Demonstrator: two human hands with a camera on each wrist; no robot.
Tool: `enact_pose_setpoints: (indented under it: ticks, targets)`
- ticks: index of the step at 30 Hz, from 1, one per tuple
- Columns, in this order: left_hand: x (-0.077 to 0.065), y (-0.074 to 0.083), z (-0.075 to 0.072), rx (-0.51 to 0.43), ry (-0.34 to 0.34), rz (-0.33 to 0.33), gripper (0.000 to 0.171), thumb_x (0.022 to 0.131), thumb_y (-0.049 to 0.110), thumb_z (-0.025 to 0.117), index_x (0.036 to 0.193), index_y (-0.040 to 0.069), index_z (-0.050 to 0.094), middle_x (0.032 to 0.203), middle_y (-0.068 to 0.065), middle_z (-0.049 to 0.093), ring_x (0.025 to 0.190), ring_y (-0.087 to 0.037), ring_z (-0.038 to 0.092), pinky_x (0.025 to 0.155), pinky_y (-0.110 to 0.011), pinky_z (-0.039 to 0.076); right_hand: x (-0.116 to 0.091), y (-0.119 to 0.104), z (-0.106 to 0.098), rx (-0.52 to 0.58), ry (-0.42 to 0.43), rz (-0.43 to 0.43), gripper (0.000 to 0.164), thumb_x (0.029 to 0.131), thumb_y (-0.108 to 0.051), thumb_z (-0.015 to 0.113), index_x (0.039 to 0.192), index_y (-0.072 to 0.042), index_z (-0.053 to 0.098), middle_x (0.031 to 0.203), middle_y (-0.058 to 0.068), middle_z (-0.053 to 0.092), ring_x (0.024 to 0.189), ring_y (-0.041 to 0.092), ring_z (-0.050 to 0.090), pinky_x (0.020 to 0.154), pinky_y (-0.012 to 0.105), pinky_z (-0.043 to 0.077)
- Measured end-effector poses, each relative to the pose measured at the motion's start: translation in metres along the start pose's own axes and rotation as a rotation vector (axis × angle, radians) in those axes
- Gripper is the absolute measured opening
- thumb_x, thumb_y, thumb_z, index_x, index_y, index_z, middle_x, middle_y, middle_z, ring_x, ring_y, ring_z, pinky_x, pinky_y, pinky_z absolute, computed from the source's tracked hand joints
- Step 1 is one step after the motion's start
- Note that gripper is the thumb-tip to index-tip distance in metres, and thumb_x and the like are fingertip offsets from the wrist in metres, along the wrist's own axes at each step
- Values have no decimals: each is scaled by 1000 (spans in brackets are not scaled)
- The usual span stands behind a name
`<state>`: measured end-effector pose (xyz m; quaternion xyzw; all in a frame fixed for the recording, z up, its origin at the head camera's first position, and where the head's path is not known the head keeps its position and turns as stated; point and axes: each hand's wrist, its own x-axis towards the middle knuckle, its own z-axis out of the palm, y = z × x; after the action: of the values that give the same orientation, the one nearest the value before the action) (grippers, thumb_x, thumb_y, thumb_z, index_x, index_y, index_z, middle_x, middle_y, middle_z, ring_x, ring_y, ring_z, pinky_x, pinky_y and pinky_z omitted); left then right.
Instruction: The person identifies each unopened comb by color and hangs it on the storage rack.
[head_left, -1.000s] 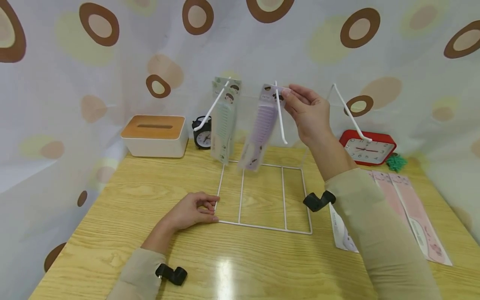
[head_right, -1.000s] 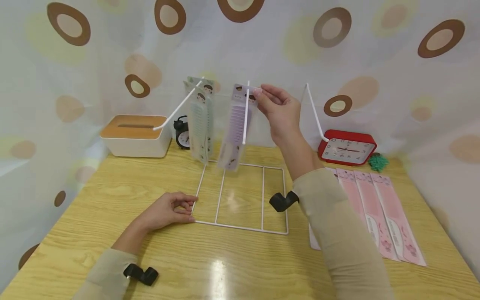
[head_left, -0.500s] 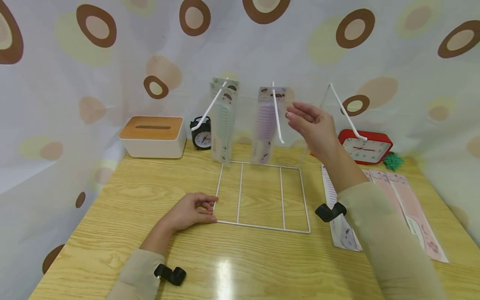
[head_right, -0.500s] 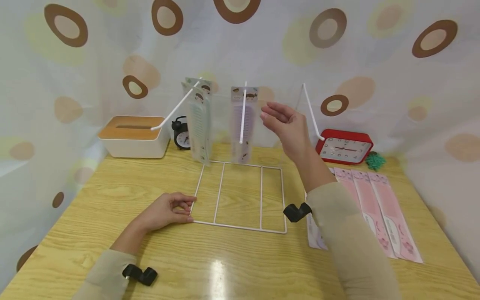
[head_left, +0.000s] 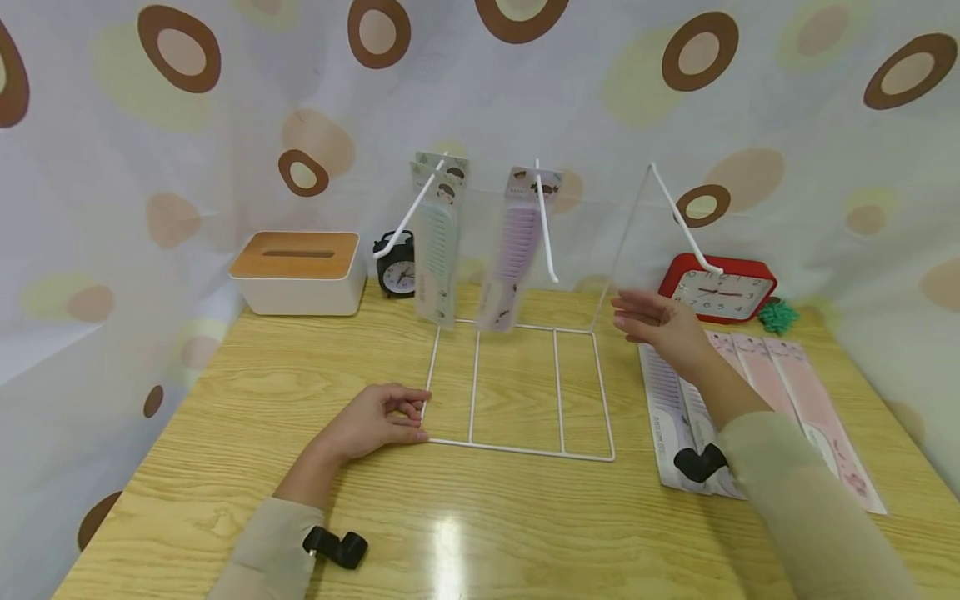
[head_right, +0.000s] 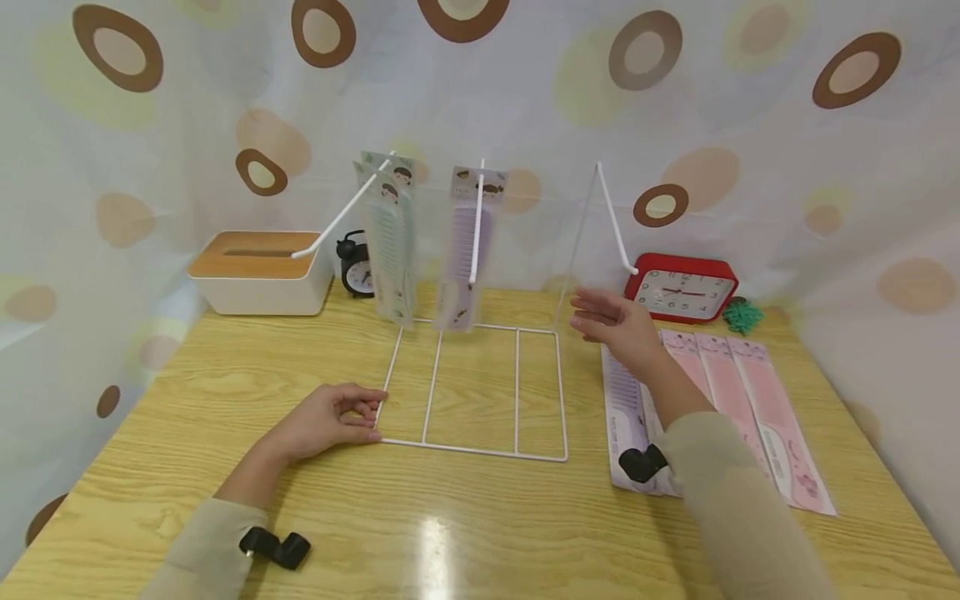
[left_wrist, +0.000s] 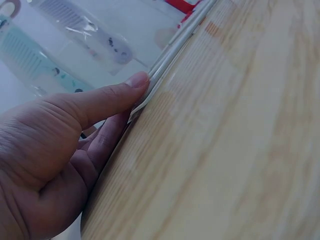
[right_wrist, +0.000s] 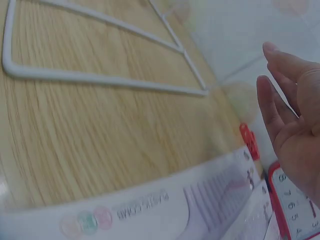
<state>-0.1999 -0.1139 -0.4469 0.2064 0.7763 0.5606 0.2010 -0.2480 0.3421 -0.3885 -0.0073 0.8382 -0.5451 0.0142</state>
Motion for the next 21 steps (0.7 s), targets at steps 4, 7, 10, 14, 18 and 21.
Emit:
enact_pose_setpoints:
  ticks: [4,7,10,14,18,21]
  targets:
    - [-1,2,0,-7,2,0,58,82,6,82,134,-6,59,109,-19,61,98,-19,62,87,-22,58,0,18,-11,-136,18,27,61,95,-34,70,149,-18,49,145,11,56,107,-2,63,80,21,59]
    - [-1,2,0,-9,0,-2,58,82,6,82,134,-6,59,109,-19,61,98,-20,62,86,-22,59,-2,24,-17,-254,11,42,50,99,-22,64,147,-17,51,144,12,57,119,13,59,79,22,56]
    - [-1,2,0,-12,-4,-5,58,82,6,81,134,-5,59,109,-18,61,98,-19,62,86,-22,59,-4,27,-20,-333,5,80,45,99,-10,60,143,-16,56,144,14,55,127,30,51,81,23,51]
    - [0,1,0,-15,-6,-7,58,82,6,82,134,-5,59,109,-18,60,97,-19,62,86,-22,59,-5,34,-22,-416,-4,148,48,95,-7,63,142,-15,57,143,19,50,124,38,46,90,36,50]
    - [0,0,0,-11,-7,-7,58,82,6,82,134,-5,59,108,-17,60,97,-19,62,87,-22,58,-3,42,-23,-503,-42,143,61,91,-16,74,147,-14,50,142,22,48,114,38,49,92,45,50]
    - [0,0,-1,-7,-5,-10,57,82,6,82,134,-4,59,109,-17,60,97,-19,62,87,-22,58,0,44,-25,-535,-74,136,78,85,-30,81,152,-14,43,123,21,52,98,31,51,81,37,47]
